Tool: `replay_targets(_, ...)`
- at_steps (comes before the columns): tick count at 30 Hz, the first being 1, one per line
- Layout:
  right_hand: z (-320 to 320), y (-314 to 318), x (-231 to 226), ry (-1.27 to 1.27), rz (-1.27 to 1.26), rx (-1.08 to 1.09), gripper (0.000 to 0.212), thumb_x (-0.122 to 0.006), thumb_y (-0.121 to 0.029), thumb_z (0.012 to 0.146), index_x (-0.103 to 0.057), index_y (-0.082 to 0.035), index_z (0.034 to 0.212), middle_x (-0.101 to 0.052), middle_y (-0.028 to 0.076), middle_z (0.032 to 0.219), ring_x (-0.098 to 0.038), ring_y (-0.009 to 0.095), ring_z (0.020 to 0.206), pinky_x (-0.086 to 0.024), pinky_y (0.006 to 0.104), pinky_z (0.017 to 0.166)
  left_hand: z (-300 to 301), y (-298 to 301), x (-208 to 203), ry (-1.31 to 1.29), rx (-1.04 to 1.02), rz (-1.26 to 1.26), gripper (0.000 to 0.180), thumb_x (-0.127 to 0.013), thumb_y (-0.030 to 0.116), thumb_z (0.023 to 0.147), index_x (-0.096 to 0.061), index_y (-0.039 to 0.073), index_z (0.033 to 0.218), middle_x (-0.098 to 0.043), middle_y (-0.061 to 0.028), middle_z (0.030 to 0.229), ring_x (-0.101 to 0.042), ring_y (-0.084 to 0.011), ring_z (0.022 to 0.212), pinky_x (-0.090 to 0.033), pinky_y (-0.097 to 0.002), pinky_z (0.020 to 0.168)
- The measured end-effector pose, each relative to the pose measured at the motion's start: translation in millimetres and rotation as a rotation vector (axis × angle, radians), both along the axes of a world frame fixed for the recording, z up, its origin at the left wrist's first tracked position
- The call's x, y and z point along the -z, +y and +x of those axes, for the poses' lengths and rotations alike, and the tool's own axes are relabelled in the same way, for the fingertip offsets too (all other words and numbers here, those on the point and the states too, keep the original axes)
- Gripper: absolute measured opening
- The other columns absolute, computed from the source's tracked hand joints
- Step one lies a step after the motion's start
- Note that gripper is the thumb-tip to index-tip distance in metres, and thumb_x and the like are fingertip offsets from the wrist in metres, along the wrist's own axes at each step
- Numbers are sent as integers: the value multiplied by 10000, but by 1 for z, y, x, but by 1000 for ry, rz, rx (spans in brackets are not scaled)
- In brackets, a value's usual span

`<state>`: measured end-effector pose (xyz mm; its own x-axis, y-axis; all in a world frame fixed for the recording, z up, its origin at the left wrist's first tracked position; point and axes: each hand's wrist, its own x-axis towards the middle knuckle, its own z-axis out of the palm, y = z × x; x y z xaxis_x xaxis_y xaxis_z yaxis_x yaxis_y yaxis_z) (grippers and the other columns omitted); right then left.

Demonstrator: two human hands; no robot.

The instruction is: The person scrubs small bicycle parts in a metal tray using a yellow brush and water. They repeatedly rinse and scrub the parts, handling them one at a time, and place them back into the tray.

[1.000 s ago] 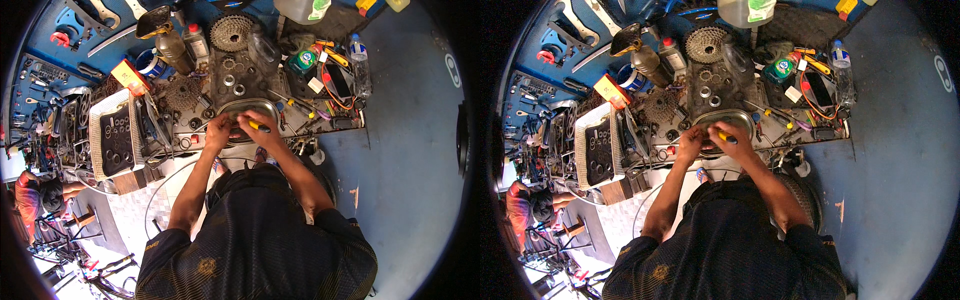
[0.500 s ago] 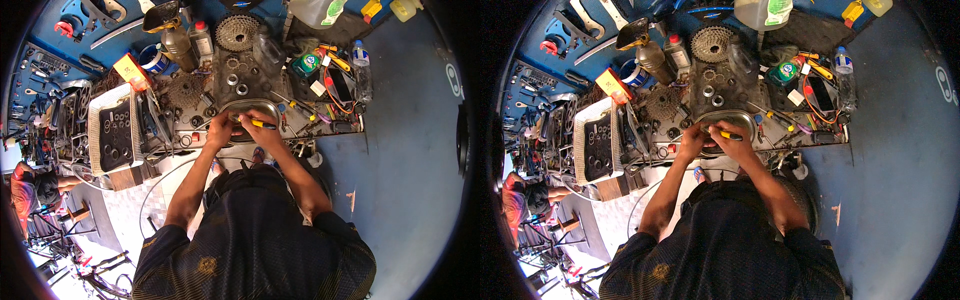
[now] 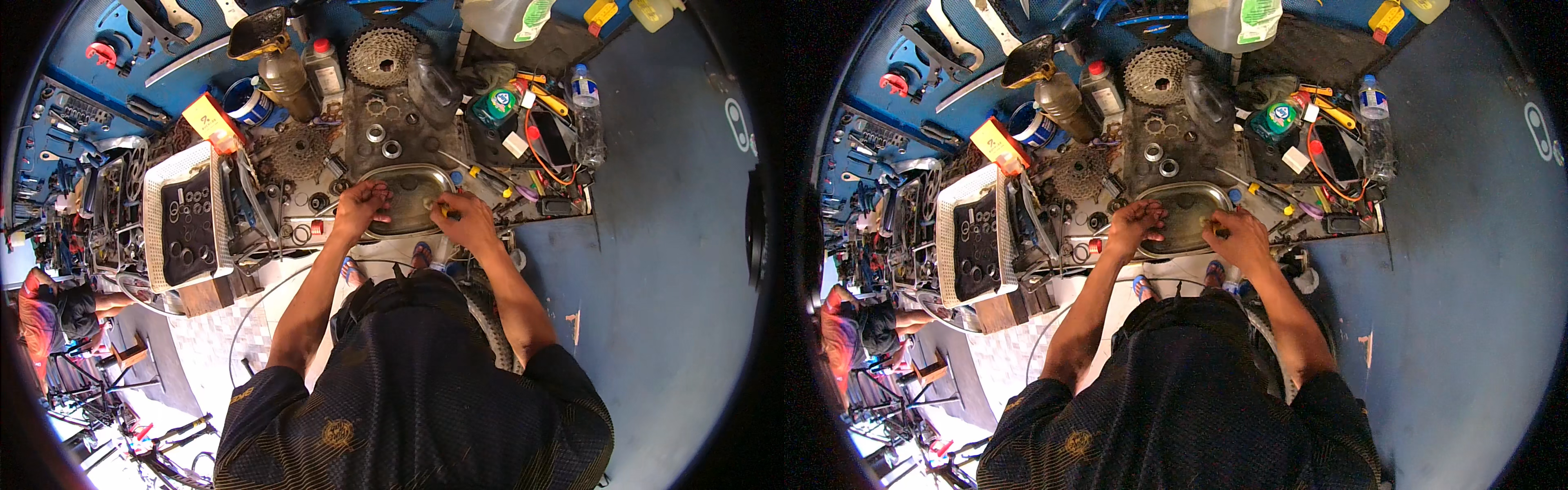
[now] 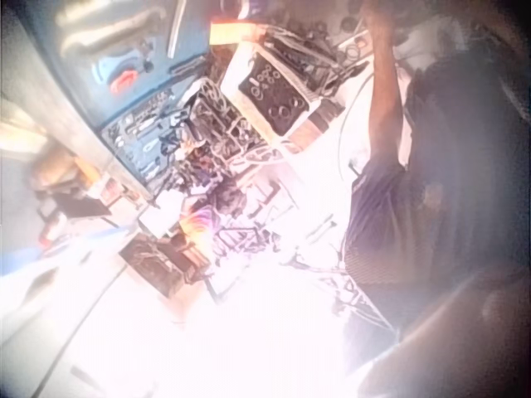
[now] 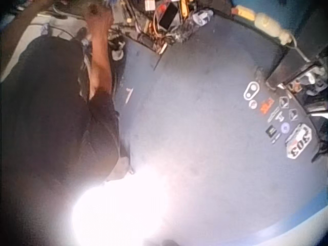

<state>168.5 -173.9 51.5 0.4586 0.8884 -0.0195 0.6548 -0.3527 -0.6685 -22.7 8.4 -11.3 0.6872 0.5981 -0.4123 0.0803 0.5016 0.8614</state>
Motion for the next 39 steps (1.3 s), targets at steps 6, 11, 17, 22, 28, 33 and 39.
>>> replay_targets(6, -25, 40, -13, 486, 281, -112, 245, -752, -242, 1002, -801, -57, 1155, -809, 109, 1013, -767, 169, 929, -587, 316, 826, 2, -13, -9, 173, 77, 498, 254, -683, 41, 1020, -707, -99, 1231, -785, -178, 1073, -783, -205, 859, -654, -363, 680)
replay_targets(11, -21, 47, -14, 339, 346, -91, 232, -773, -182, 993, -798, -40, 1174, -804, 92, 989, -748, 138, 905, -576, 293, 832, -2, -14, -16, 271, 42, 609, 220, -671, 11, 966, -738, -90, 1149, -798, -192, 899, -789, -213, 692, -611, -326, 611)
replay_targets(17, -21, 41, -2, 588, 195, -65, 257, -780, -228, 972, -798, -64, 1168, -803, 105, 1051, -757, 214, 969, -577, 341, 881, 0, -12, -17, 260, 27, 643, 206, -718, 69, 982, -748, -76, 1125, -792, -180, 855, -789, -193, 698, -611, -337, 605)
replay_targets(22, 2, 26, 17, 333, -86, 62, 327, -748, -441, 987, -790, -259, 1255, -803, 44, 1156, -731, 318, 1158, -423, 487, 1164, -4, -6, -6, 310, 87, 686, 239, -743, 140, 1010, -712, -70, 1120, -757, -130, 821, -765, -161, 727, -622, -326, 597)
replay_targets(28, 1, 6, 20, 341, 19, -33, 337, -750, -414, 984, -780, -201, 1244, -797, 88, 1079, -739, 284, 1070, -497, 451, 1032, -3, -1, 5, 298, 175, 499, 231, -749, 178, 1018, -705, -25, 1119, -709, -98, 809, -732, -169, 726, -624, -333, 595)
replay_targets(33, 6, 4, -8, -49, -113, -96, 262, -789, -279, 974, -790, -72, 1135, -782, 126, 973, -747, 220, 957, -566, 327, 862, -6, -4, -1, 299, 176, 850, 227, -780, 134, 960, -729, -6, 1131, -753, -171, 840, -763, -299, 721, -602, -399, 681)
replay_targets(39, -19, 34, -20, 567, 225, -170, 239, -817, -241, 962, -806, -57, 1114, -810, 111, 1007, -771, 233, 989, -580, 332, 900, -2, -9, -10, 314, 160, 806, 208, -807, 140, 935, -766, 13, 1095, -786, -200, 951, -782, -309, 810, -599, -416, 730)
